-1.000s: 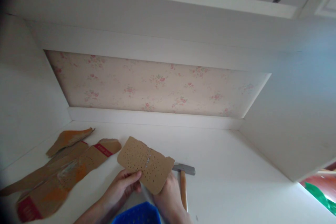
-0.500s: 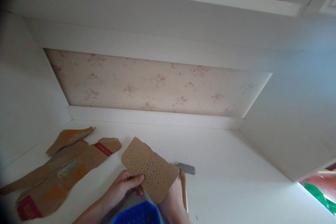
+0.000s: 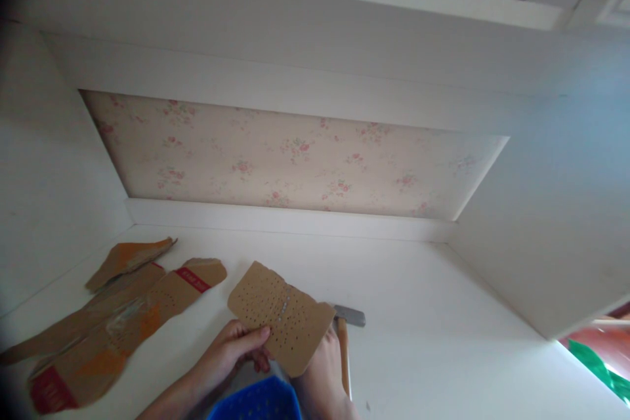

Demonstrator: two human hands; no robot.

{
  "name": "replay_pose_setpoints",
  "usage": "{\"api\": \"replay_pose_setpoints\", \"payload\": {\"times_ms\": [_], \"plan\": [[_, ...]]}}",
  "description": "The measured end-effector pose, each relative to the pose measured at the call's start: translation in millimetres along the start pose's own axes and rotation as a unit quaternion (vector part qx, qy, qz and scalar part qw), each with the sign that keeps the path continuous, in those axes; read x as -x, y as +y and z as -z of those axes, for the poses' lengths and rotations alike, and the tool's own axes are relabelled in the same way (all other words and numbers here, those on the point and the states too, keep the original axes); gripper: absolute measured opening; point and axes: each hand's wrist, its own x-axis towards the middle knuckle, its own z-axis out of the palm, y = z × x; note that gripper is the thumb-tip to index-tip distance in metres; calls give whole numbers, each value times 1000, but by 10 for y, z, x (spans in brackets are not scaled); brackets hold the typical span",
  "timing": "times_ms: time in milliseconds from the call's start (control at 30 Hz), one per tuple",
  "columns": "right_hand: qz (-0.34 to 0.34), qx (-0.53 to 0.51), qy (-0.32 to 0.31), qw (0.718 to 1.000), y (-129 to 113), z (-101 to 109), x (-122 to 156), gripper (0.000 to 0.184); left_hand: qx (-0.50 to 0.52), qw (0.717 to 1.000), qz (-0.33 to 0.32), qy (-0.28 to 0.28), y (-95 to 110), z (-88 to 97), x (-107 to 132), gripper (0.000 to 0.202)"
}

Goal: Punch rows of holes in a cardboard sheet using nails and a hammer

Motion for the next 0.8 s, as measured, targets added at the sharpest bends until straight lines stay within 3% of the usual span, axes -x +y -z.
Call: {"api": "replay_pose_setpoints", "payload": {"times_ms": [133,367,600,800], "plan": [[48,71,-5,996,7,-26,31,21,0,1000,6,0,4,-7,3,48],[33,-22,49,998,-85,165,-50,47,-3,1000,14,-22,-17,22,4,47],[-17,-86,6,996,-95,149,-20,40,4,1000,16,-24,-17,13,22,46],[49,-24,35,998,-77,177,-38,36,6,1000,10,-24,-40,17,2,48]]}}
